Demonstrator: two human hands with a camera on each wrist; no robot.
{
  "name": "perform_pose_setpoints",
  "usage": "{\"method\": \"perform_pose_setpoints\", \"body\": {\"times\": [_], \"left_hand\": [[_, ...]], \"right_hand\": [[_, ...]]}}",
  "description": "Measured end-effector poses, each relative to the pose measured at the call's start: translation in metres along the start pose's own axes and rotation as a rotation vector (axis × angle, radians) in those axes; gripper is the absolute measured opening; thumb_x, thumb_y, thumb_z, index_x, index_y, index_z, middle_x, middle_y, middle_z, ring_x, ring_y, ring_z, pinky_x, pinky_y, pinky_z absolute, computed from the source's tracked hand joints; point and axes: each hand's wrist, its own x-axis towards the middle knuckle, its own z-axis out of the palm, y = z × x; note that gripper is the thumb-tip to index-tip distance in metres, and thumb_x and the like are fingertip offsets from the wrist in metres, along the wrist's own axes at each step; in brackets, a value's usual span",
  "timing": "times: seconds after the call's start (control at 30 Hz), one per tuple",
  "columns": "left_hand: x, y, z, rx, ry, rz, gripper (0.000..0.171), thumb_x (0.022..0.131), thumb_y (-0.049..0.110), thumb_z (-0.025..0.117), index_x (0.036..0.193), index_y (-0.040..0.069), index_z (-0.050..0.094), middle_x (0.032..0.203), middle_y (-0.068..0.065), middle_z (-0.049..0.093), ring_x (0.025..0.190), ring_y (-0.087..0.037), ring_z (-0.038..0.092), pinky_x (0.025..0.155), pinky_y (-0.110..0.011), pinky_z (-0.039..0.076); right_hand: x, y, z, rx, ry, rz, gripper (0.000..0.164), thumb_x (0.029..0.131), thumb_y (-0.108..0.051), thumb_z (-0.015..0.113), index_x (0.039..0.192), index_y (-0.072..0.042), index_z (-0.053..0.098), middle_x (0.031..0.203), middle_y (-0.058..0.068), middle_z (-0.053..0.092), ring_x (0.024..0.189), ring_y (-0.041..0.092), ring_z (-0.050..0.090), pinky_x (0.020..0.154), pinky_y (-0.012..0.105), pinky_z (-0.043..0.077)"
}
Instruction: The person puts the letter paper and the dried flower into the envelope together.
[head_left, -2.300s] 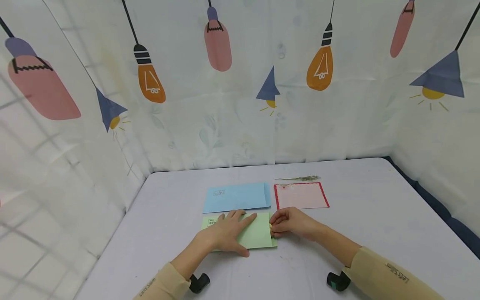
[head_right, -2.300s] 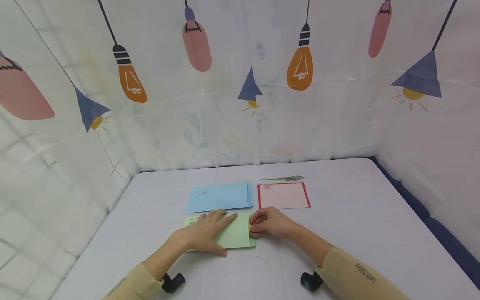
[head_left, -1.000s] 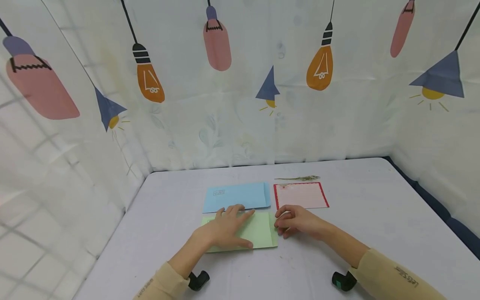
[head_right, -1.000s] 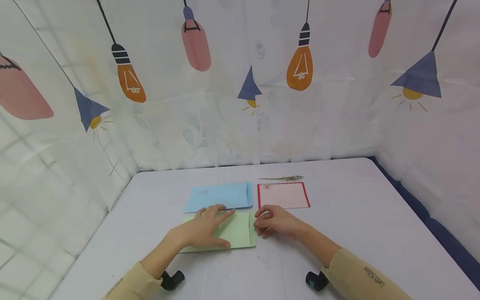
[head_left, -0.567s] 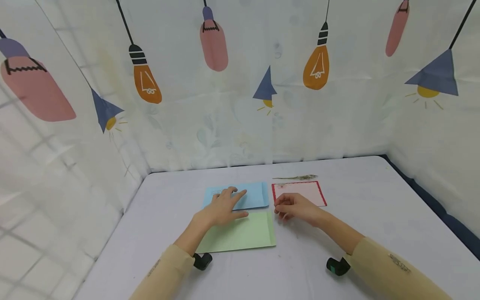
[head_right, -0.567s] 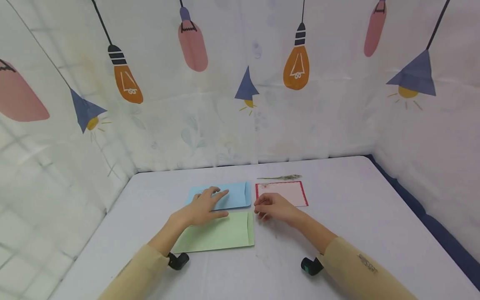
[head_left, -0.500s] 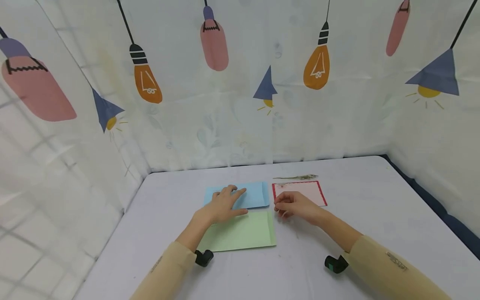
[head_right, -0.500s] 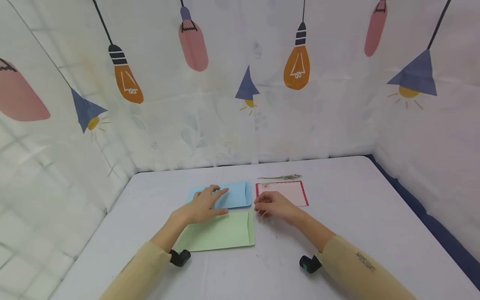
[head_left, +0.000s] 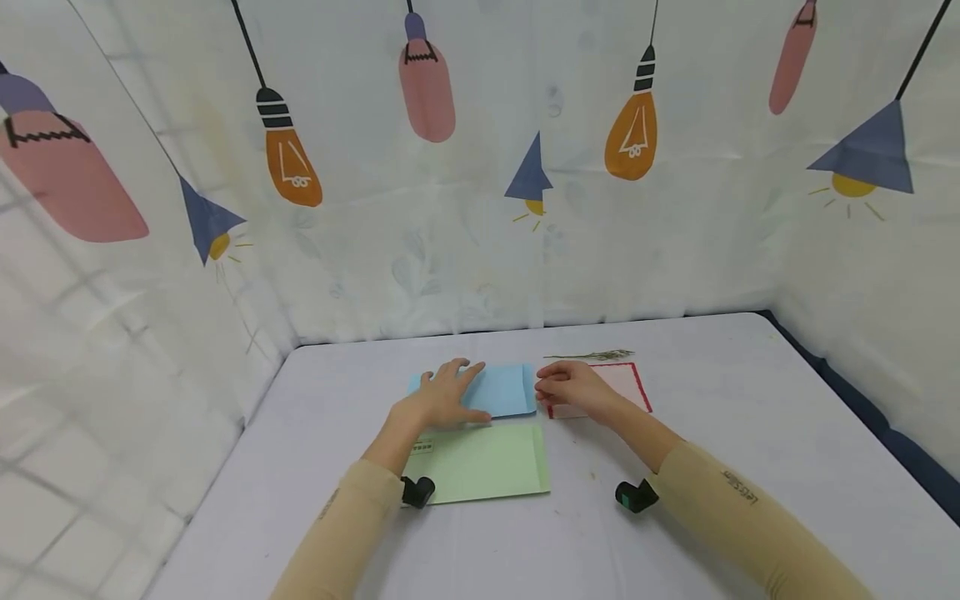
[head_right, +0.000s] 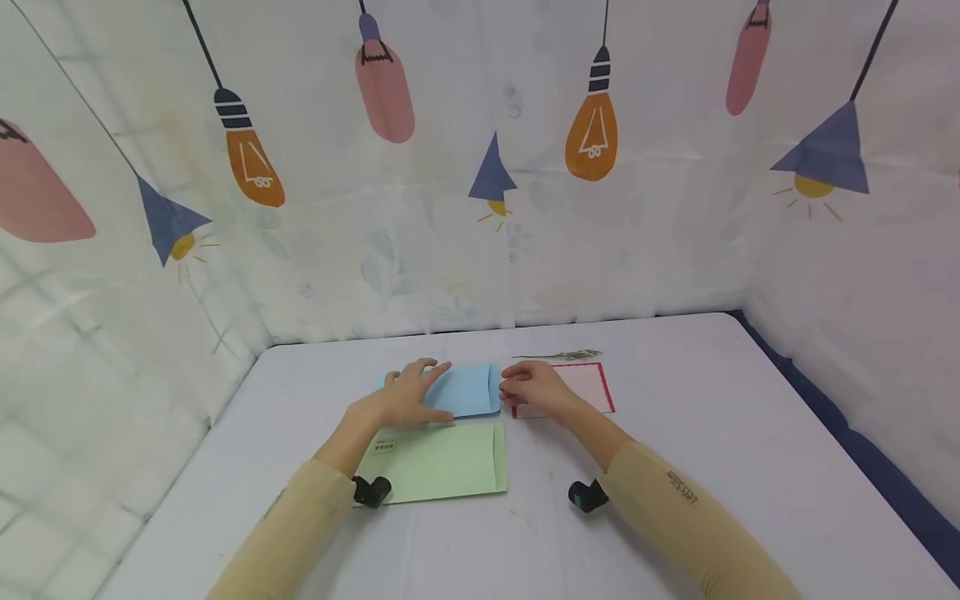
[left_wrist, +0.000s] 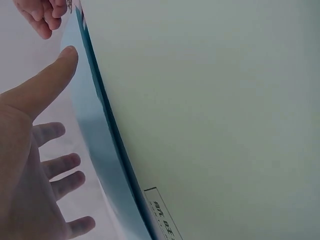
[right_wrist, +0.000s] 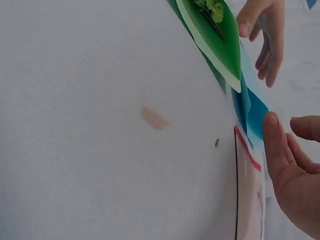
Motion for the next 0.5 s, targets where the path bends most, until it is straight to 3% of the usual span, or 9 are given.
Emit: {"method": "perform_pose_setpoints", "body": {"times": [0.17,0.5], "left_hand": [[0.006,-0.001,0.000,-0.006,-0.039,-0.021,0.101,0.085,0.062,0.076,0.165,0.021,0.028,0.164,-0.014,0.027,0.151,-0.036,0.024,0.115,-0.067,0.019],[0.015,-0.004,0.008,-0.009,-0.074,-0.044,0.102,0.085,0.061,0.077,0.164,0.022,0.027,0.162,-0.019,0.028,0.149,-0.039,0.027,0.112,-0.070,0.024]], "right_hand": [[0.014,0.003,0.007,0.035,0.026,0.023,0.037,0.100,-0.002,0.066,0.131,0.014,0.055,0.111,0.022,0.069,0.097,0.027,0.072,0.087,0.036,0.059],[0.029,0.005,0.016,-0.039,0.062,0.033,0.027,0.100,0.001,0.064,0.123,0.013,0.062,0.106,0.021,0.071,0.092,0.025,0.073,0.083,0.034,0.059]]}}
